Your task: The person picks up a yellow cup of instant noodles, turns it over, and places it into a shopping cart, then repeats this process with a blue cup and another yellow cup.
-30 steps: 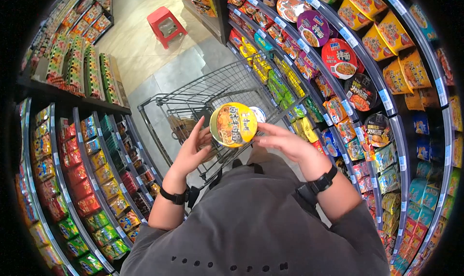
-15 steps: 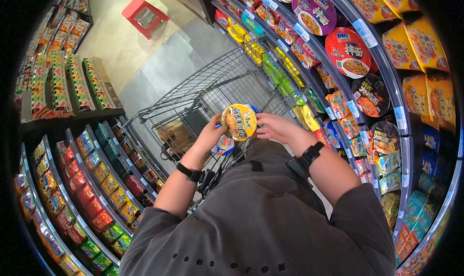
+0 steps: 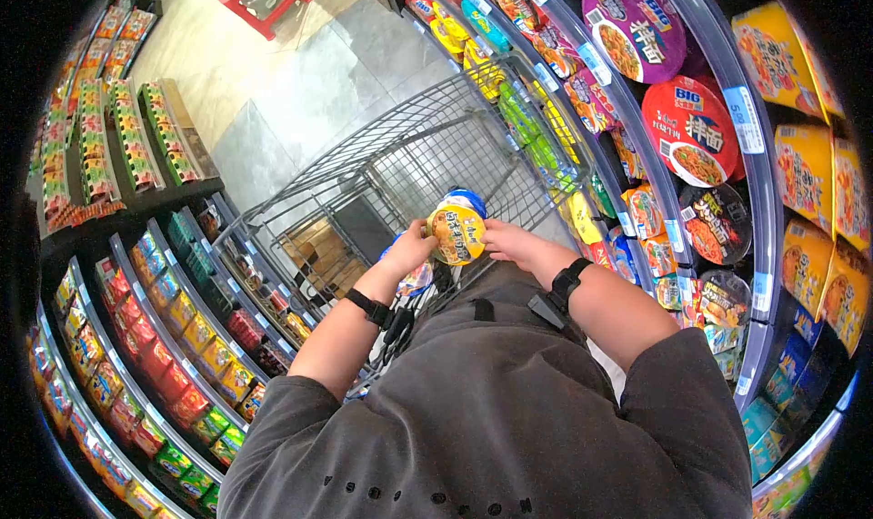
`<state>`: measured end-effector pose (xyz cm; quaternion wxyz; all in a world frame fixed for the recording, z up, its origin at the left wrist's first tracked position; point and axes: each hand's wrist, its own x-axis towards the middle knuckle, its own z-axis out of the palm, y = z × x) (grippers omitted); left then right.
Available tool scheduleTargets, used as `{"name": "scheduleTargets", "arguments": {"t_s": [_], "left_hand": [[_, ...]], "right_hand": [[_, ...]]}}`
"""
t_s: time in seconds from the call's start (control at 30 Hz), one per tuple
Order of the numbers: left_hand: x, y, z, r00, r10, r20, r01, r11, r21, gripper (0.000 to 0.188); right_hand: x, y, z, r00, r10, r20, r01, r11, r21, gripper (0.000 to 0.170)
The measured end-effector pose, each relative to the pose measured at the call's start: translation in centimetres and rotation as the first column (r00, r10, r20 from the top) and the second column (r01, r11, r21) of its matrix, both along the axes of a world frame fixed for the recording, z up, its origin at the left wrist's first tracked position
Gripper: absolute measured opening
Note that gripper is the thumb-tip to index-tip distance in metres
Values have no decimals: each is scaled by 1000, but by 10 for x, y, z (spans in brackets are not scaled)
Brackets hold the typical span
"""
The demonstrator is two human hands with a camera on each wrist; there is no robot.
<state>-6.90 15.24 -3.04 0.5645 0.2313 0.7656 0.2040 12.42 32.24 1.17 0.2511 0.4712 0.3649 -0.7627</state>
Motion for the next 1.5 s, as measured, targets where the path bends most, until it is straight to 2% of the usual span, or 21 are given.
{"name": "scheduleTargets", "arguments": {"t_s": [0.17,0.23,0.47,0.6,0.63,0.67,0.73,0.8,0.83,0.87,0.9,0.93,1.0,1.03,1.1,1.13,1.2,1.27,1.33,1.5], "left_hand": [[-8,-1,6,994,37,103,-31,998,-54,65],[-11,-3,8,987,55,151,-56,998,5,67],[-13,-9,1,993,27,115,-35,997,69,65],[-12,-17,-8,987,22,157,-42,991,124,66],[-10,-21,-14,975,51,215,-87,983,162,67],[-9,-25,-20,959,77,273,-134,971,197,67],[-8,-24,-6,961,90,262,-144,970,196,66],[-10,-27,7,962,108,252,-158,969,190,65],[-12,-30,13,994,73,77,-87,977,194,63],[-14,-33,19,994,34,-100,-15,983,182,61],[-15,-39,27,987,104,-124,-73,970,234,57],[-17,-46,25,986,110,-127,-78,969,233,57],[-23,-62,24,963,134,-232,-88,976,201,54],[-24,-71,25,958,173,-231,-142,979,145,53],[-22,-91,20,948,186,-259,-166,982,94,53],[-21,-101,15,940,189,-283,-185,982,43,52],[-17,-120,4,944,167,-286,-176,984,-8,56],[-11,-138,-6,953,224,-203,-225,974,18,61],[-5,-147,1,959,204,-198,-210,978,-10,66],[3,-162,-9,961,262,-91,-260,965,41,69]], "right_hand": [[-7,3,5,998,61,12,-62,997,38,59],[-10,4,10,997,80,15,-80,995,57,59],[-17,9,22,999,47,-9,-46,990,131,63],[-20,10,30,1000,-5,15,2,978,206,69],[-19,9,27,1000,-3,13,0,978,209,69],[-17,9,23,1000,-2,29,-5,972,235,68],[-14,10,13,999,2,42,-13,964,264,67],[-11,9,3,996,5,94,-37,936,350,59],[-10,6,-3,996,11,92,-43,936,349,59],[-8,2,-8,998,20,62,-47,873,486,52],[-10,-2,-6,999,32,32,-45,789,612,47],[-12,-6,-3,999,38,29,-48,790,611,47],[-16,-15,2,989,143,-25,-81,687,723,34],[-17,-19,-1,988,149,-27,-84,688,721,34],[-24,-28,-1,928,362,-85,-260,795,548,33],[-28,-35,1,925,369,-87,-266,795,546,33],[-33,-54,2,905,418,-79,-379,876,298,31],[-37,-73,-7,876,477,-73,-434,845,314,30],[-39,-91,-17,772,633,-59,-561,722,404,33],[-53,-123,-31,809,585,-61,-542,781,310,39]]}}
